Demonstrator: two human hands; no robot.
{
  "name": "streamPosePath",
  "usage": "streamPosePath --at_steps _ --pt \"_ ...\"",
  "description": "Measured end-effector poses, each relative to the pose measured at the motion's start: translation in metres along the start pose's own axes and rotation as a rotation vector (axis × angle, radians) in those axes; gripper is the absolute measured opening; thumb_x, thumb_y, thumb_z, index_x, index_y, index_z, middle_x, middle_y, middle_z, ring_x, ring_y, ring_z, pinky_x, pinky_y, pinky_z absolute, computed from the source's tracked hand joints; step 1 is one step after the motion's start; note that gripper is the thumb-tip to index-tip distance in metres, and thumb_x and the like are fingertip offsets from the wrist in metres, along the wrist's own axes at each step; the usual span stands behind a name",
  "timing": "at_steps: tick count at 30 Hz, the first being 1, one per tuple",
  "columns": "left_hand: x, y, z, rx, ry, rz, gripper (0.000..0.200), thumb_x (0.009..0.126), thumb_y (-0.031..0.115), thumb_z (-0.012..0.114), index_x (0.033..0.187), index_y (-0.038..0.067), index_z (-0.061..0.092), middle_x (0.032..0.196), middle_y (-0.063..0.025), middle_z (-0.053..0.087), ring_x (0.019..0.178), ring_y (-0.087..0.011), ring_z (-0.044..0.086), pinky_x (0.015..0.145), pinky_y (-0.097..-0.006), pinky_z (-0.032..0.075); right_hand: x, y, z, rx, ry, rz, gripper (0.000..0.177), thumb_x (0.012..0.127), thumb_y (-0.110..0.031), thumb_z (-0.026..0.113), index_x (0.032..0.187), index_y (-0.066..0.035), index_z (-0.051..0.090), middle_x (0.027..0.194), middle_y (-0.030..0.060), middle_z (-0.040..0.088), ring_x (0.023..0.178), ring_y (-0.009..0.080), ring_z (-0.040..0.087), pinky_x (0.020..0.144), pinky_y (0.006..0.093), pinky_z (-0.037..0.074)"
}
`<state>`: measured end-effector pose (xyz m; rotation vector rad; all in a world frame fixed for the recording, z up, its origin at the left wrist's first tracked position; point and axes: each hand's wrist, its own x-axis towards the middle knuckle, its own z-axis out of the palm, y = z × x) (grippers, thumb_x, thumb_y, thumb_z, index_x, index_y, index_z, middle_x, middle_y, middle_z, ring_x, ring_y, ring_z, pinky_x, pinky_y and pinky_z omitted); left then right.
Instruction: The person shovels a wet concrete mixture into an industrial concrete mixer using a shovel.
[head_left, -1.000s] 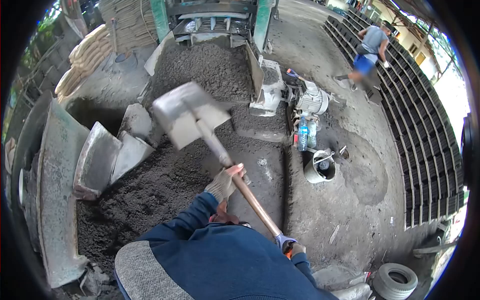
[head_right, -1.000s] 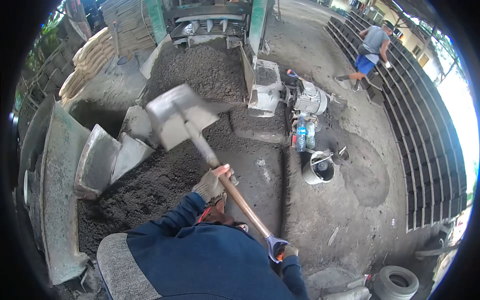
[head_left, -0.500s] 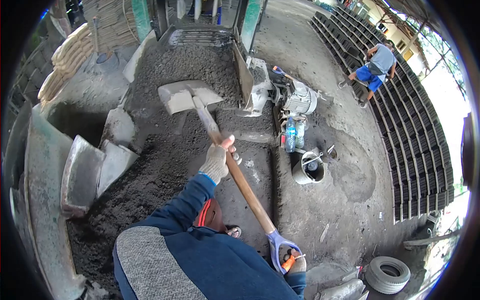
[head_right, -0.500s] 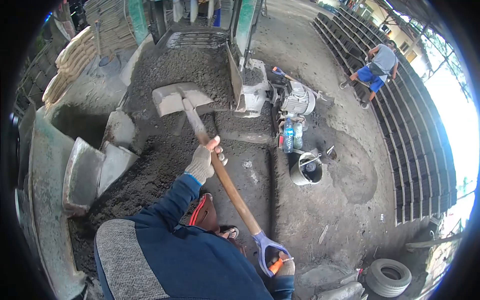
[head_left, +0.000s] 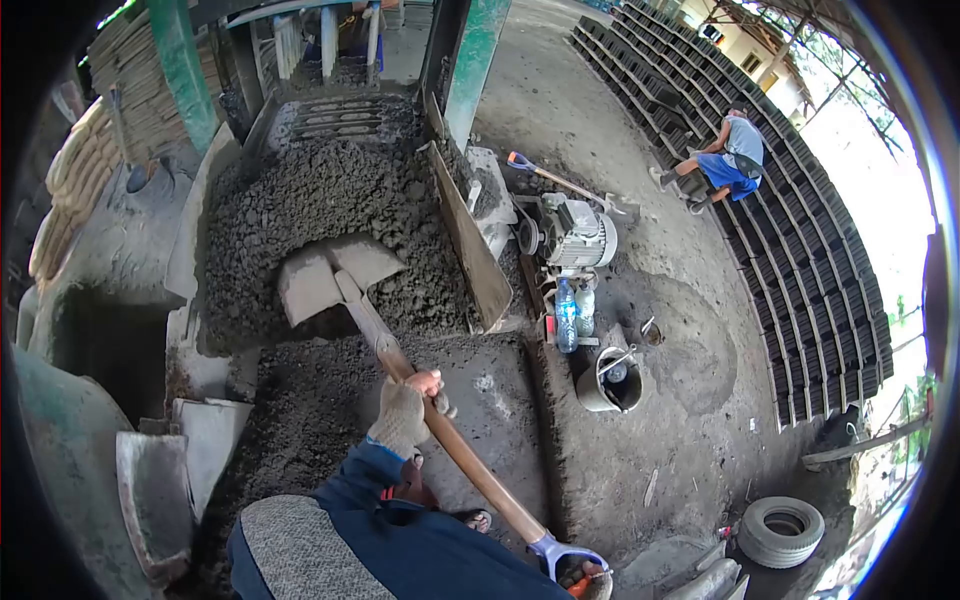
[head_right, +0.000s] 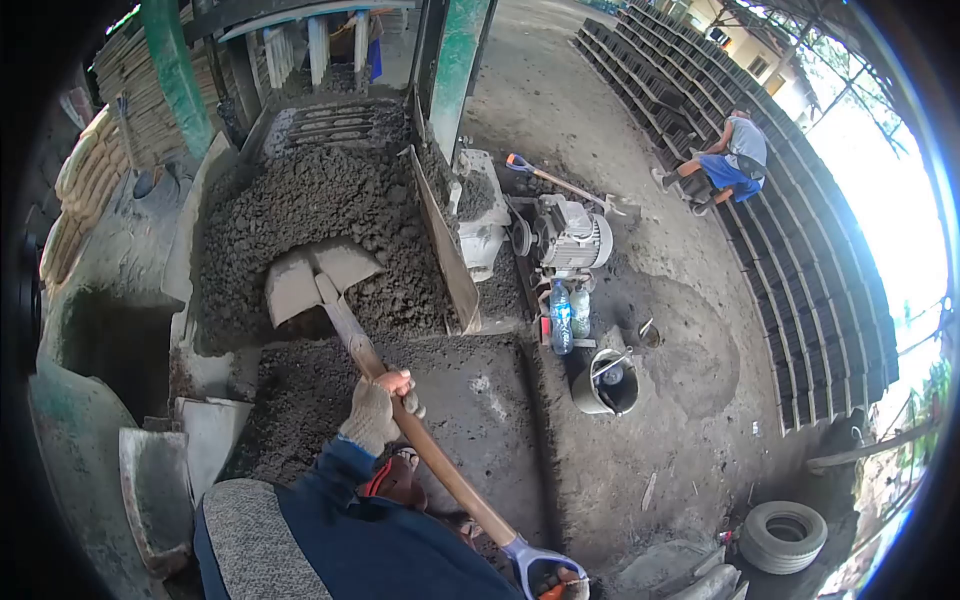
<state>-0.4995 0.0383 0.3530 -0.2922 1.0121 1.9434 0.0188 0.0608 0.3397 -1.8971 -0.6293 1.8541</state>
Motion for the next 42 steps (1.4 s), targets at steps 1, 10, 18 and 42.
streamPosePath --at_steps 1,10,18,42 --pt "0.007 0.017 0.007 -0.052 -0.049 -0.042 0.028 0.085 0.012 0.065 0.066 0.009 0.045 0.062 -0.0046 0.045 0.049 -0.0213 0.051 0.051 -0.0442 0.048 0.0 0.0 0.014 -0.003 -0.04 -0.005 0.015 0.086 -0.022 0.064 0.086 -0.007 0.061 0.066 0.0068 0.059 0.055 0.0222 0.057 0.049 0.0364 0.049" --pt "0.137 0.145 0.016 0.077 -0.071 0.157 0.024 0.086 0.019 0.066 0.071 0.009 0.049 0.065 -0.0046 0.05 0.056 -0.0221 0.051 0.056 -0.0425 0.05 -0.045 -0.044 0.238 0.423 -0.35 -0.19 0.011 0.092 -0.02 0.062 0.087 -0.01 0.057 0.064 0.0026 0.05 0.054 0.0179 0.049 0.052 0.0313 0.043" --pt "0.078 0.126 0.039 0.021 -0.049 0.191 0.017 0.087 0.014 0.064 0.08 0.009 0.049 0.063 -0.003 0.048 0.052 -0.0201 0.048 0.051 -0.0387 0.044 0.005 -0.042 0.162 0.079 -0.572 -0.319 0.024 0.091 -0.023 0.065 0.102 -0.002 0.061 0.08 0.0084 0.062 0.067 0.0208 0.062 0.061 0.0358 0.053" --pt "-0.12 -0.18 0.025 -0.075 -0.326 -0.276 0.016 0.088 0.014 0.063 0.077 0.009 0.052 0.068 -0.0034 0.05 0.059 -0.0238 0.053 0.064 -0.0476 0.048 -0.039 0.067 -0.215 0.135 -0.052 -0.17 0.017 0.078 -0.019 0.062 0.082 -0.003 0.063 0.066 0.0086 0.06 0.054 0.0233 0.058 0.053 0.035 0.051"
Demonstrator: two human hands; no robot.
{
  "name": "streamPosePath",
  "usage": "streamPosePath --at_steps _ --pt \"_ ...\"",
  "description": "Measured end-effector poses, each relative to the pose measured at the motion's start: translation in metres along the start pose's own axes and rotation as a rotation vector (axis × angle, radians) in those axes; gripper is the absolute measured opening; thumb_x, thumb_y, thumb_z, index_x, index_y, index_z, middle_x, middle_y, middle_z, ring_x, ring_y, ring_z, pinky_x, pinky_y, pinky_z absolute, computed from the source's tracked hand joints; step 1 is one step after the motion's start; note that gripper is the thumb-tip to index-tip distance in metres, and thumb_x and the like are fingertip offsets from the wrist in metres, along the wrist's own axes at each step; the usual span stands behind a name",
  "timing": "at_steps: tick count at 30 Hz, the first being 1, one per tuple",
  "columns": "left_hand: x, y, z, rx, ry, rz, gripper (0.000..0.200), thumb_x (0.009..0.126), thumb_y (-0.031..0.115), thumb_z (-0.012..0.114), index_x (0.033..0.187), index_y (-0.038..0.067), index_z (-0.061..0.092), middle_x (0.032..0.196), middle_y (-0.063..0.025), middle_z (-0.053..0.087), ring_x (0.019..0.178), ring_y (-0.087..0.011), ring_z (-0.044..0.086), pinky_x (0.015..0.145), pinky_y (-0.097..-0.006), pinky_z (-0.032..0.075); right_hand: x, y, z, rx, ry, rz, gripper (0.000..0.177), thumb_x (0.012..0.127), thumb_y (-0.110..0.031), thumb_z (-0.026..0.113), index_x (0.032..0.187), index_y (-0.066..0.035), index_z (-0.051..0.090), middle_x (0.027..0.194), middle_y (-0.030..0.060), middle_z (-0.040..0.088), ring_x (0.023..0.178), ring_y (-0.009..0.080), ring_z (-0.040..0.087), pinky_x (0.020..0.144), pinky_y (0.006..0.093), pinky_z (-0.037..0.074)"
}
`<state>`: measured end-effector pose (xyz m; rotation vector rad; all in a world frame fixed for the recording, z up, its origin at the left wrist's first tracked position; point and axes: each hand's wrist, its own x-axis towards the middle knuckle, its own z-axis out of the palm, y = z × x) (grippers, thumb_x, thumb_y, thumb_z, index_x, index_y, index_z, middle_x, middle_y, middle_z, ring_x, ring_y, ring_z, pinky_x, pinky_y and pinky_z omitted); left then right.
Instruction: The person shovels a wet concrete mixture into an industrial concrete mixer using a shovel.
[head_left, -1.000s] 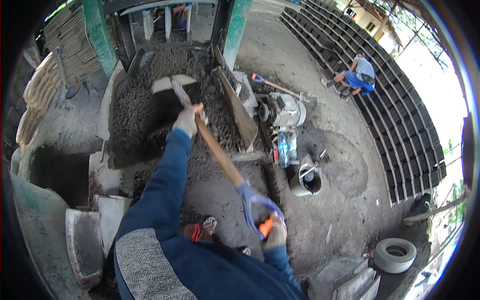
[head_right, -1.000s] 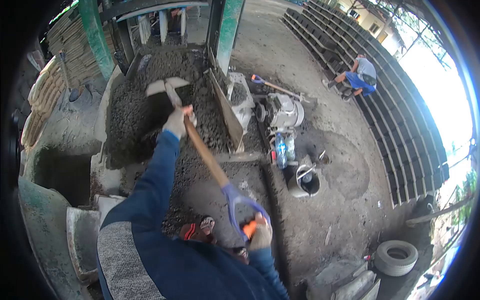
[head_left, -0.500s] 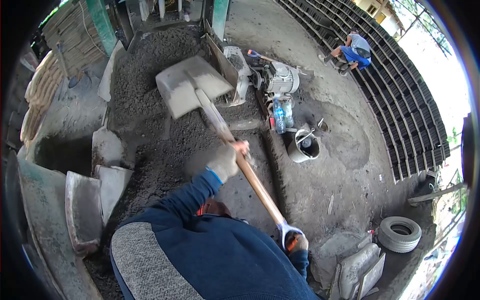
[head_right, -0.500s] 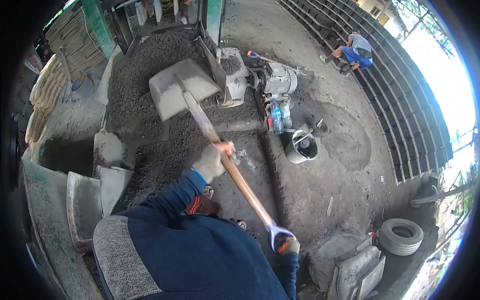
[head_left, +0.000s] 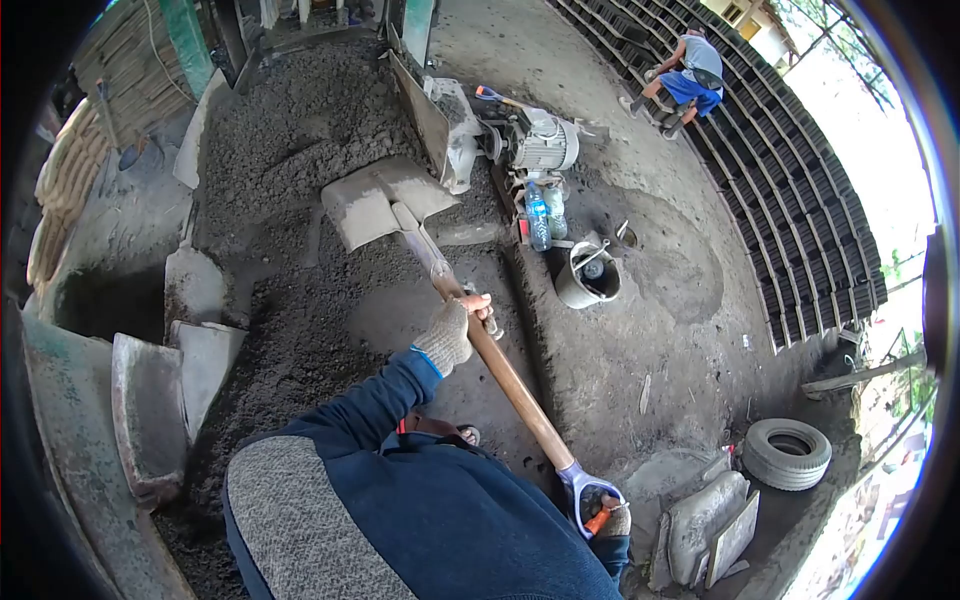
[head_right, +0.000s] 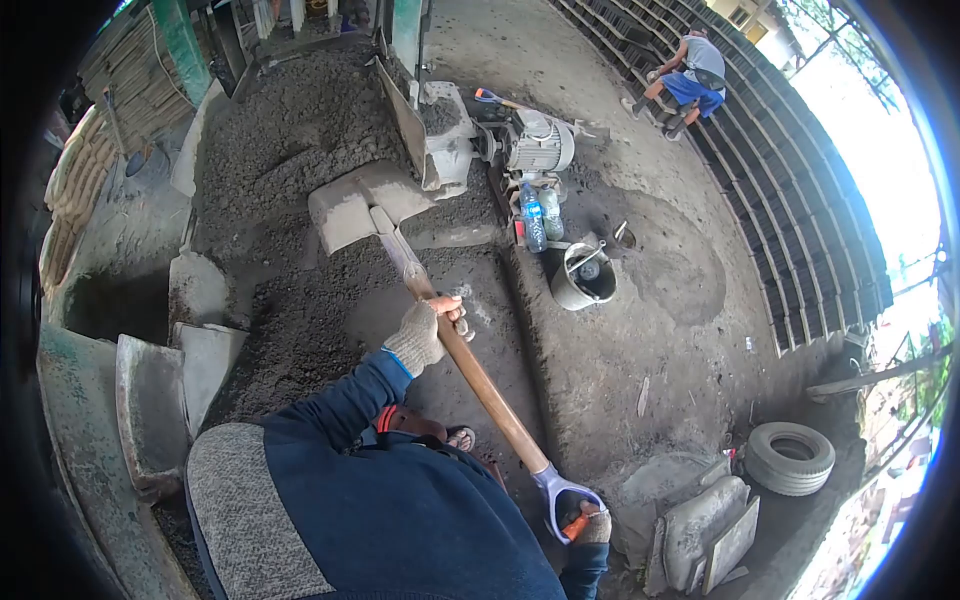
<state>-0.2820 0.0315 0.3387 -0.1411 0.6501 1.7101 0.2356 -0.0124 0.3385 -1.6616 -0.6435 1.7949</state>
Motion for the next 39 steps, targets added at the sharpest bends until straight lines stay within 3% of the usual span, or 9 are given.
streamPosePath --at_steps 6,15,19,28,31,33,34,35,39 --pt "-0.02 0.01 0.015 -0.093 0.057 -0.034 0.016 0.088 0.017 0.066 0.082 0.011 0.052 0.07 -0.0034 0.051 0.062 -0.0238 0.054 0.069 -0.0485 0.049 0.016 0.018 -0.006 0.015 0.098 0.061 0.015 0.077 -0.017 0.063 0.08 -0.002 0.062 0.06 0.0097 0.058 0.047 0.0248 0.055 0.047 0.0354 0.048" --pt "0.014 0.072 -0.006 0.116 0.163 -0.06 0.021 0.083 0.012 0.066 0.069 0.006 0.05 0.068 -0.0081 0.052 0.058 -0.0254 0.054 0.063 -0.0505 0.051 0.035 0.077 0.047 0.104 0.181 0.03 0.02 0.078 -0.009 0.062 0.093 0.003 0.067 0.084 0.0122 0.068 0.07 0.0261 0.066 0.067 0.0368 0.056" --pt "0.077 0.176 -0.042 0.158 0.068 0.025 0.018 0.078 0.007 0.06 0.065 0.006 0.048 0.072 -0.0094 0.052 0.057 -0.0259 0.052 0.062 -0.049 0.049 0.029 0.045 0.226 -0.003 0.052 0.038 0.013 0.085 -0.021 0.066 0.086 -0.009 0.061 0.07 0.0072 0.06 0.055 0.0241 0.057 0.052 0.0423 0.05" --pt "0.156 0.403 -0.026 0.3 0.24 0.374 0.013 0.084 0.009 0.06 0.08 0.008 0.047 0.068 -0.0056 0.048 0.053 -0.0208 0.048 0.058 -0.0402 0.048 -0.014 -0.026 0.481 -0.063 -0.667 -0.364 0.015 0.09 -0.017 0.065 0.094 -0.004 0.059 0.079 0.0046 0.061 0.072 0.0165 0.061 0.063 0.0319 0.051" --pt "0.13 0.378 0.016 0.142 0.053 0.375 0.02 0.087 0.015 0.063 0.085 0.01 0.044 0.068 -0.0038 0.047 0.053 -0.0185 0.047 0.061 -0.0395 0.047 -0.016 -0.085 0.444 0.32 -0.917 -0.312 0.017 0.093 -0.022 0.061 0.084 -0.012 0.051 0.073 0.0012 0.053 0.064 0.0137 0.052 0.059 0.0348 0.045" --pt "0.092 0.333 0.052 -0.11 -0.027 0.258 0.024 0.087 0.022 0.065 0.078 0.01 0.046 0.07 -0.0044 0.05 0.062 -0.02 0.053 0.067 -0.0433 0.049 -0.039 -0.143 0.395 0.116 -0.506 -0.521 0.027 0.092 -0.037 0.059 0.093 -0.011 0.055 0.072 0.0013 0.052 0.06 0.0178 0.052 0.055 0.0381 0.046" --pt "0.07 0.31 0.069 -0.147 -0.09 0.216 0.025 0.089 0.027 0.064 0.08 0.01 0.048 0.072 -0.0055 0.051 0.067 -0.0227 0.054 0.071 -0.0466 0.048 -0.006 -0.163 0.335 0.183 -0.623 -0.486 0.034 0.086 -0.038 0.064 0.098 -0.008 0.058 0.075 0.0017 0.053 0.06 0.0167 0.055 0.053 0.0352 0.048" --pt "0.056 0.288 0.079 -0.186 -0.153 0.172 0.028 0.09 0.033 0.063 0.082 0.009 0.051 0.073 -0.0067 0.052 0.072 -0.0255 0.055 0.075 -0.05 0.047 -0.008 -0.185 0.317 -0.15 -0.275 -0.878 0.038 0.081 -0.037 0.067 0.1 -0.005 0.058 0.076 0.0017 0.054 0.06 0.0145 0.056 0.053 0.031 0.049" --pt "0.038 0.22 0.089 -0.18 -0.337 0.17 0.041 0.091 0.046 0.059 0.092 0.005 0.059 0.085 -0.0141 0.06 0.091 -0.035 0.059 0.083 -0.056 0.047 -0.016 -0.278 0.265 -0.345 -0.06 -1.36 0.068 0.073 -0.061 0.077 0.101 -0.002 0.059 0.087 0.0034 0.058 0.076 0.0142 0.059 0.063 0.0307 0.051"
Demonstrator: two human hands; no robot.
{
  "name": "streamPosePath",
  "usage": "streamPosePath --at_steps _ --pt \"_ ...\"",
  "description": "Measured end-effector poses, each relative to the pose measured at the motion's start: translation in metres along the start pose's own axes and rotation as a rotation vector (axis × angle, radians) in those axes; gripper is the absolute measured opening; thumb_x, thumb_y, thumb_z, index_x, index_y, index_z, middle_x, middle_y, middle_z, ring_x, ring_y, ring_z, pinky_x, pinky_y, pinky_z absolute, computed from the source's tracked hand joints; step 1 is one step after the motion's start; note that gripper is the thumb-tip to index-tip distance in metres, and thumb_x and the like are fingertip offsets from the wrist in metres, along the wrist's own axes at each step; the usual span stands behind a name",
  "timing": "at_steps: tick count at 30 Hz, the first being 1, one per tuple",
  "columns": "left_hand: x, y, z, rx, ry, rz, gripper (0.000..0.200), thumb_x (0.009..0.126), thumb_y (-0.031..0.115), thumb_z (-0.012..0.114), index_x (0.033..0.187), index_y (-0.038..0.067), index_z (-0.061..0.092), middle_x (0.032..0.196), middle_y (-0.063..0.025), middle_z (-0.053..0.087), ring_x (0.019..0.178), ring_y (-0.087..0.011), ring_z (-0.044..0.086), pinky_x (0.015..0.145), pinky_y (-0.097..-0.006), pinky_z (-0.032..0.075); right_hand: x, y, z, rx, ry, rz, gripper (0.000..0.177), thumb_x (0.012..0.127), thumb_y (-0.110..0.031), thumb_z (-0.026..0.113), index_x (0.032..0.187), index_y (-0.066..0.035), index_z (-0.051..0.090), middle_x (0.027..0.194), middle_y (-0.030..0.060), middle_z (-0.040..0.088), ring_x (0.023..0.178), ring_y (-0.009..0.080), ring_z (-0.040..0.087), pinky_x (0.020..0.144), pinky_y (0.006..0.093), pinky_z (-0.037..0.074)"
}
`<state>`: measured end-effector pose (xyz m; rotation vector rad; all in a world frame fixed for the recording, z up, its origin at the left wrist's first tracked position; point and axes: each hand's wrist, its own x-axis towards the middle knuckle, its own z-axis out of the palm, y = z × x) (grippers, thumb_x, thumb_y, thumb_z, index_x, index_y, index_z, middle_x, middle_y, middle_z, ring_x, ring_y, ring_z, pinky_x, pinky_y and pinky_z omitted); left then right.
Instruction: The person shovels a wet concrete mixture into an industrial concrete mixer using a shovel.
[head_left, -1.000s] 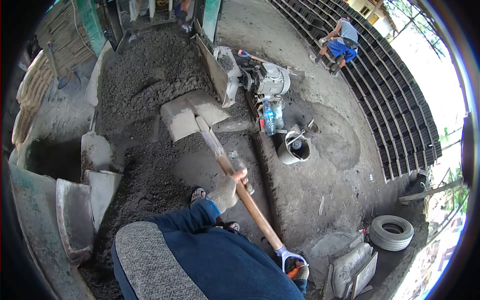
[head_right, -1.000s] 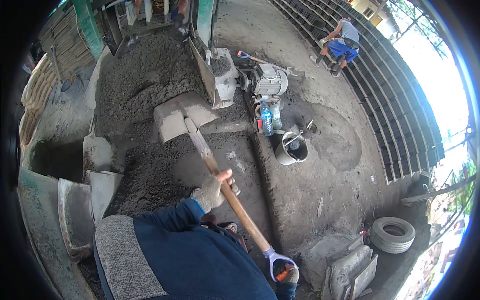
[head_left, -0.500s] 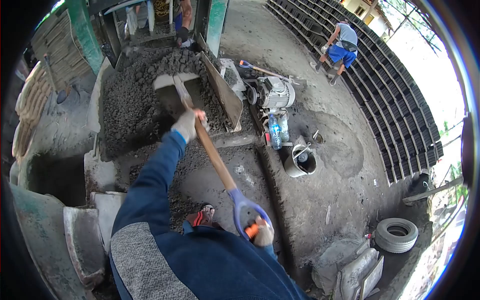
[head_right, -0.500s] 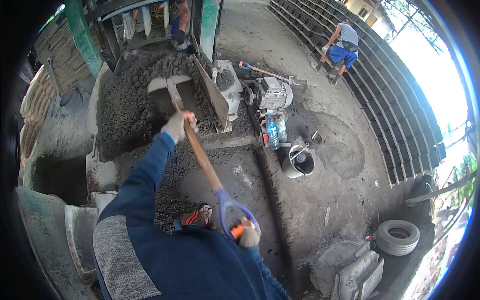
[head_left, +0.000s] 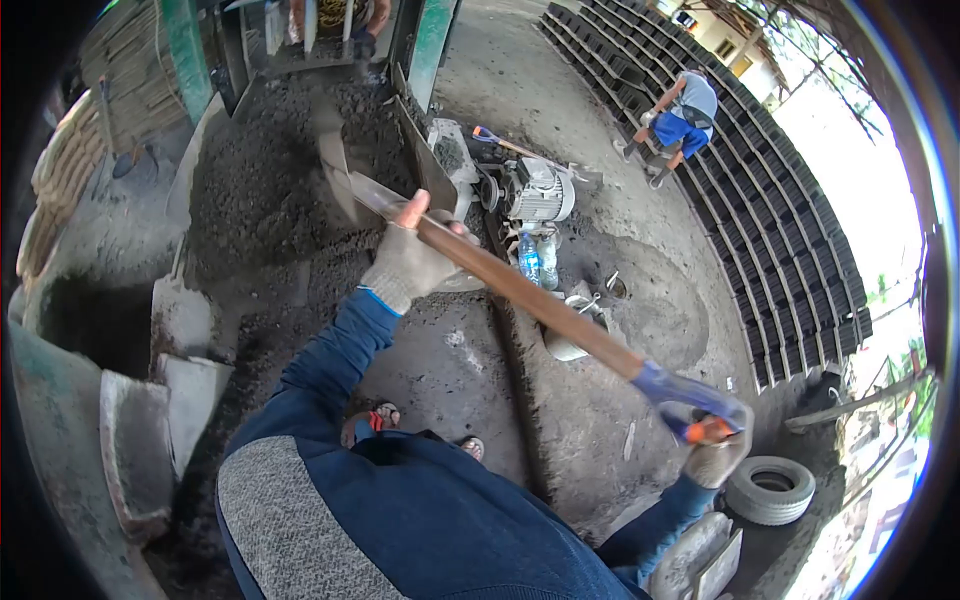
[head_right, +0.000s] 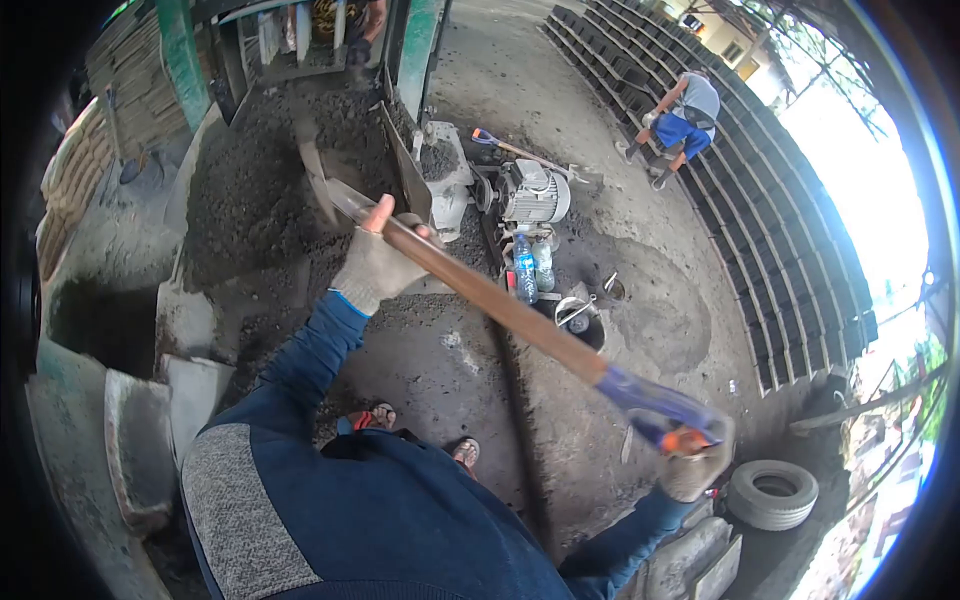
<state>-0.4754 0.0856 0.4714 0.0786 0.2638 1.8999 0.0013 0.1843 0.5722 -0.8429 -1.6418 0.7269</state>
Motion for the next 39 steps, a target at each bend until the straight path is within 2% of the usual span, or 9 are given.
streamPosePath --at_steps 4,8,13,16,19,21,22,31,39 --pt "-0.021 -0.073 0.019 0.186 -0.265 0.015 0.06 0.09 0.059 0.054 0.103 0.0 0.061 0.106 -0.0226 0.064 0.105 -0.0388 0.059 0.089 -0.057 0.047 0.075 -0.061 -0.021 -0.202 0.349 -0.603 0.043 0.094 -0.039 0.061 0.095 0.004 0.06 0.084 0.0101 0.059 0.07 0.0219 0.059 0.069 0.0361 0.051" --pt "-0.038 -0.116 0.045 0.268 -0.458 0.081 0.079 0.091 0.069 0.042 0.114 -0.006 0.057 0.1 -0.0184 0.065 0.093 -0.0265 0.062 0.085 -0.0424 0.048 0.165 -0.116 -0.081 0.004 0.205 -0.863 0.031 0.092 -0.028 0.064 0.082 0.001 0.063 0.078 0.0103 0.064 0.07 0.0218 0.064 0.062 0.0322 0.053" --pt "-0.044 -0.107 0.035 0.389 -0.631 0.26 0.081 0.091 0.071 0.037 0.113 -0.005 0.057 0.105 -0.0181 0.064 0.096 -0.0287 0.061 0.089 -0.0445 0.046 0.22 -0.245 0.041 -0.223 0.307 -1.697 0.025 0.096 -0.022 0.054 0.091 0.002 0.057 0.077 0.0078 0.058 0.061 0.0172 0.058 0.054 0.0303 0.05" --pt "-0.07 -0.051 0.015 0.084 -0.474 0.492 0.098 0.085 0.082 0.024 0.116 -0.005 0.056 0.116 -0.0247 0.06 0.108 -0.0386 0.056 0.095 -0.0549 0.041 0.21 -0.314 0.136 -0.496 0.844 -2.413 0.022 0.098 -0.018 0.048 0.096 0.003 0.053 0.076 0.0063 0.054 0.056 0.0144 0.054 0.048 0.0291 0.048" --pt "-0.055 0.054 -0.01 -0.012 -0.202 0.483 0.088 0.081 0.076 0.039 0.116 -0.003 0.055 0.122 -0.0255 0.056 0.118 -0.0426 0.05 0.098 -0.0621 0.036 0.163 -0.315 0.203 -0.191 0.053 -2.083 0.028 0.095 -0.029 0.058 0.094 -0.001 0.057 0.075 0.005 0.057 0.058 0.0121 0.056 0.053 0.0285 0.051" --pt "-0.026 0.12 -0.039 -0.085 -0.151 0.456 0.078 0.081 0.067 0.049 0.114 -0.003 0.055 0.122 -0.025 0.055 0.119 -0.0428 0.049 0.096 -0.0627 0.037 0.125 -0.274 0.25 -0.01 -0.084 -1.502 0.027 0.087 -0.029 0.068 0.094 -0.004 0.062 0.081 0.0043 0.063 0.066 0.0131 0.06 0.062 0.0281 0.052" --pt "-0.014 0.143 -0.052 -0.079 -0.076 0.44 0.075 0.081 0.065 0.05 0.111 -0.003 0.057 0.117 -0.0245 0.057 0.115 -0.0426 0.051 0.096 -0.0622 0.038 0.1 -0.25 0.26 -0.046 -0.042 -1.178 0.026 0.081 -0.024 0.077 0.095 -0.004 0.067 0.088 0.0041 0.068 0.074 0.0147 0.064 0.07 0.0276 0.052" --pt "0.053 0.174 -0.068 -0.204 0.443 0.403 0.029 0.087 0.029 0.061 0.075 0.003 0.054 0.072 -0.0115 0.054 0.073 -0.0284 0.054 0.08 -0.0505 0.047 0.043 -0.046 0.262 -0.174 0.027 -0.37 0.015 0.077 0.001 0.068 0.091 -0.001 0.062 0.083 0.0082 0.065 0.075 0.0147 0.063 0.068 0.0272 0.05" --pt "0.031 0.07 -0.046 0.09 0.144 0.377 0.03 0.088 0.029 0.063 0.073 0.011 0.044 0.069 -0.0031 0.045 0.067 -0.021 0.047 0.09 -0.0471 0.042 0.022 0.177 0.2 0.353 -0.137 0.581 0.006 0.078 -0.001 0.057 0.079 -0.001 0.063 0.066 0.0053 0.059 0.049 0.0169 0.054 0.043 0.0329 0.041"
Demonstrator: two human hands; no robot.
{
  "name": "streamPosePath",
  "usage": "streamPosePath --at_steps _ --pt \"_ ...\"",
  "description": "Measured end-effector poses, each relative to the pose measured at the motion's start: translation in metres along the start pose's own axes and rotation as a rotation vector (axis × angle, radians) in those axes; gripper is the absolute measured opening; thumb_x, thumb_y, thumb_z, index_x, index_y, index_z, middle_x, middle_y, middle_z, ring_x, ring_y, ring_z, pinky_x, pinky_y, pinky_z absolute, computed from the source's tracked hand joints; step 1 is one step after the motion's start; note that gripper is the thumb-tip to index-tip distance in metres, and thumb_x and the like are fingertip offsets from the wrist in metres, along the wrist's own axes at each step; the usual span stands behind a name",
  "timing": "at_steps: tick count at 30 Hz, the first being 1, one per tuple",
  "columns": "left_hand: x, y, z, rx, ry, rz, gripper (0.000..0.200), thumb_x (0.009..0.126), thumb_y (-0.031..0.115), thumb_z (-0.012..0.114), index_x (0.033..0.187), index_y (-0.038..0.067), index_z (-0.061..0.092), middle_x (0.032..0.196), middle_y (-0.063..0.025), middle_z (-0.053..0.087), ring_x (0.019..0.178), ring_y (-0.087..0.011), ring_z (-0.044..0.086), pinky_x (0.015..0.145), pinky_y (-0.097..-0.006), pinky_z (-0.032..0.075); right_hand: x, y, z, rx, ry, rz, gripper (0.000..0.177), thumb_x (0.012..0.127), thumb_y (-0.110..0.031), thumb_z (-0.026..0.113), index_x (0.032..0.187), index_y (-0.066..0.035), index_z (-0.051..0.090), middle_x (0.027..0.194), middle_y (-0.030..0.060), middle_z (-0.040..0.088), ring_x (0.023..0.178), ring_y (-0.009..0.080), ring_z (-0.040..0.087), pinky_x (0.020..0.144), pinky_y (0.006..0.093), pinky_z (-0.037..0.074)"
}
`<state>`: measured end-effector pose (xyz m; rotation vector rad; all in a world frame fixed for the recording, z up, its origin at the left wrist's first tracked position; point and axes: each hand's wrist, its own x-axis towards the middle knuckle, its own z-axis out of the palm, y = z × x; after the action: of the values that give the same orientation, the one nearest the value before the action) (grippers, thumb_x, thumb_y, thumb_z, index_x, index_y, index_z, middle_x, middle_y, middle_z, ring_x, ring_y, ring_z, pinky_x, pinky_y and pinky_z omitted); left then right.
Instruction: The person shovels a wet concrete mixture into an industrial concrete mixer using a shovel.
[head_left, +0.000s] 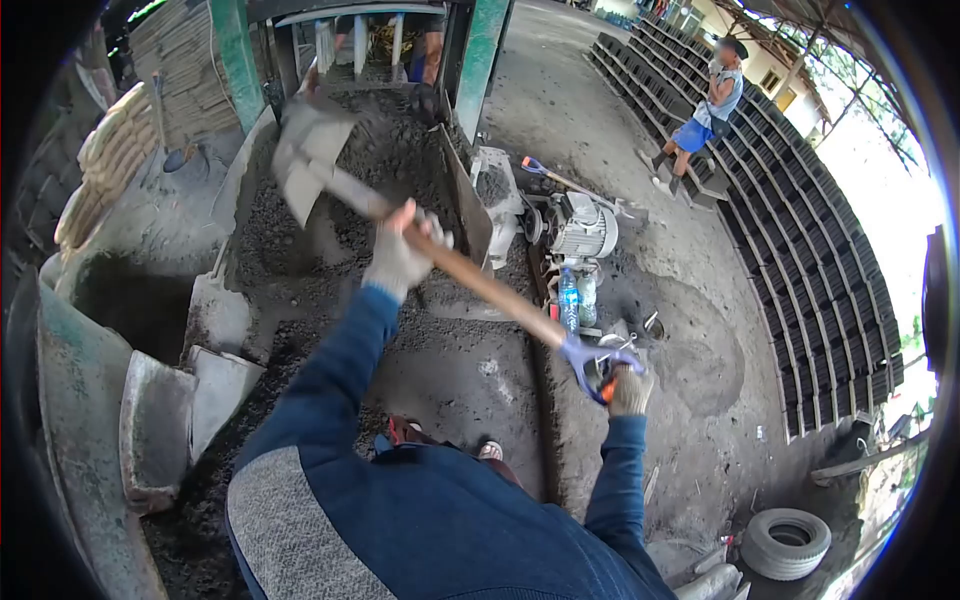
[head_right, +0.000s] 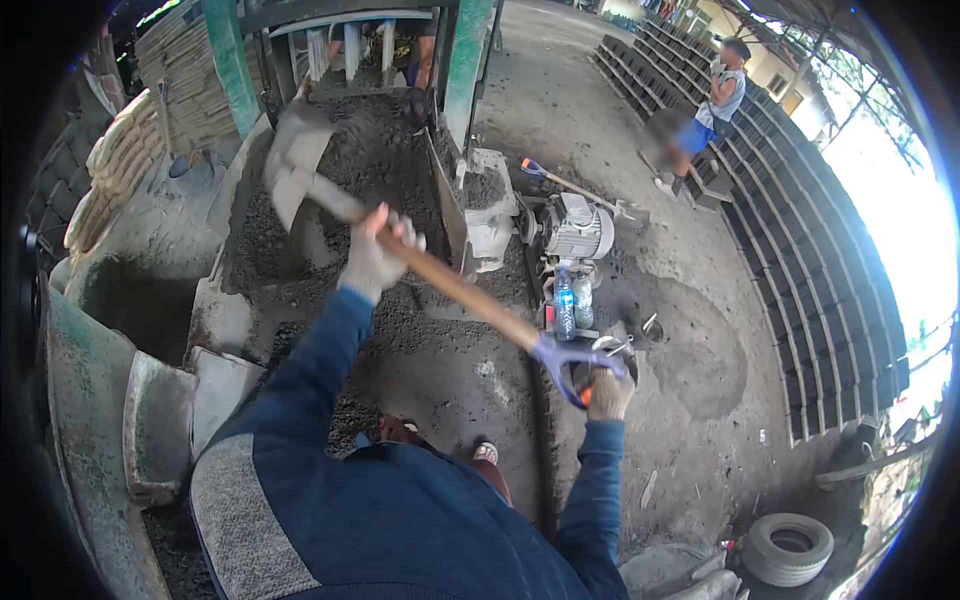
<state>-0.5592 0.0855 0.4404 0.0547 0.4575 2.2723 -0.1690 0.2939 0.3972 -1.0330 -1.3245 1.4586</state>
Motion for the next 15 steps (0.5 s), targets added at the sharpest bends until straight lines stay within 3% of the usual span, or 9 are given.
streamPosePath --at_steps 2,4,6,7,9,10,11,13,15 --pt "-0.069 -0.044 -0.004 0.055 -0.133 -0.061 0.028 0.085 0.038 0.066 0.082 0.015 0.052 0.073 -0.0019 0.046 0.074 -0.0219 0.049 0.092 -0.0472 0.039 0.019 0.061 -0.071 0.014 0.042 0.29 0.009 0.08 0.0 0.054 0.079 -0.001 0.063 0.063 0.0063 0.056 0.046 0.0188 0.054 0.039 0.0345 0.04" --pt "-0.125 -0.089 -0.033 0.051 -0.156 -0.06 0.028 0.078 0.033 0.07 0.078 0.013 0.051 0.078 -0.0029 0.05 0.085 -0.0253 0.052 0.096 -0.0492 0.04 0.034 0.103 -0.118 -0.079 0.019 0.47 0.011 0.081 0.001 0.051 0.079 -0.001 0.062 0.061 0.0067 0.054 0.046 0.0198 0.054 0.038 0.0352 0.042" --pt "-0.18 -0.128 -0.059 -0.044 0.067 0.008 0.024 0.08 0.032 0.069 0.073 0.016 0.052 0.078 -0.0019 0.054 0.078 -0.0221 0.054 0.095 -0.0478 0.041 0.033 0.122 -0.144 -0.221 -0.046 0.55 0.011 0.082 0.001 0.05 0.079 -0.001 0.061 0.06 0.0066 0.053 0.046 0.0203 0.054 0.038 0.0363 0.043" --pt "-0.204 -0.144 -0.076 -0.179 0.216 0.056 0.02 0.089 0.029 0.061 0.074 0.016 0.058 0.075 -0.0015 0.055 0.073 -0.0202 0.056 0.09 -0.0461 0.043 0.03 0.119 -0.141 -0.289 -0.071 0.545 0.008 0.082 0.003 0.052 0.081 0.0 0.059 0.061 0.0076 0.054 0.045 0.0193 0.053 0.039 0.036 0.044" --pt "-0.244 -0.165 -0.098 -0.344 0.659 0.188 0.026 0.087 0.029 0.062 0.069 0.016 0.05 0.066 -0.0016 0.052 0.062 -0.0196 0.052 0.076 -0.0431 0.046 0.032 0.138 -0.137 -0.38 -0.27 0.428 0.009 0.08 0.005 0.052 0.086 0.0 0.058 0.062 0.008 0.055 0.045 0.0191 0.052 0.04 0.0351 0.044" --pt "-0.261 -0.173 -0.114 -0.323 0.909 0.293 0.028 0.086 0.031 0.063 0.068 0.015 0.047 0.062 -0.0019 0.051 0.058 -0.0194 0.051 0.07 -0.0418 0.046 0.027 0.127 -0.122 -0.374 -0.37 0.489 0.013 0.079 0.006 0.053 0.089 0.0 0.058 0.063 0.0081 0.055 0.046 0.0187 0.053 0.04 0.0345 0.043" --pt "-0.285 -0.181 -0.17 -0.375 0.961 0.319 0.029 0.086 0.032 0.063 0.069 0.014 0.047 0.06 -0.0016 0.048 0.056 -0.0194 0.05 0.068 -0.0417 0.047 0.023 0.112 -0.103 -0.369 -0.471 0.549 0.017 0.078 0.007 0.053 0.092 -0.001 0.058 0.064 0.0081 0.055 0.047 0.0183 0.053 0.04 0.034 0.043" --pt "-0.337 -0.2 -0.191 -0.425 1.133 0.456 0.029 0.085 0.031 0.062 0.068 0.013 0.046 0.057 -0.0017 0.046 0.052 -0.0191 0.048 0.067 -0.0434 0.048 0.024 0.106 -0.081 -0.332 -0.704 0.544 0.014 0.078 0.006 0.056 0.089 -0.002 0.061 0.063 0.0066 0.055 0.049 0.0161 0.053 0.043 0.0311 0.042" --pt "-0.387 -0.229 -0.214 -0.544 1.118 0.535 0.029 0.084 0.033 0.06 0.069 0.012 0.046 0.057 -0.0018 0.046 0.052 -0.0205 0.049 0.07 -0.047 0.049 0.015 0.077 -0.055 -0.44 -0.924 0.214 0.007 0.077 0.0 0.065 0.083 -0.003 0.063 0.063 0.0032 0.057 0.049 0.0122 0.053 0.042 0.029 0.041"
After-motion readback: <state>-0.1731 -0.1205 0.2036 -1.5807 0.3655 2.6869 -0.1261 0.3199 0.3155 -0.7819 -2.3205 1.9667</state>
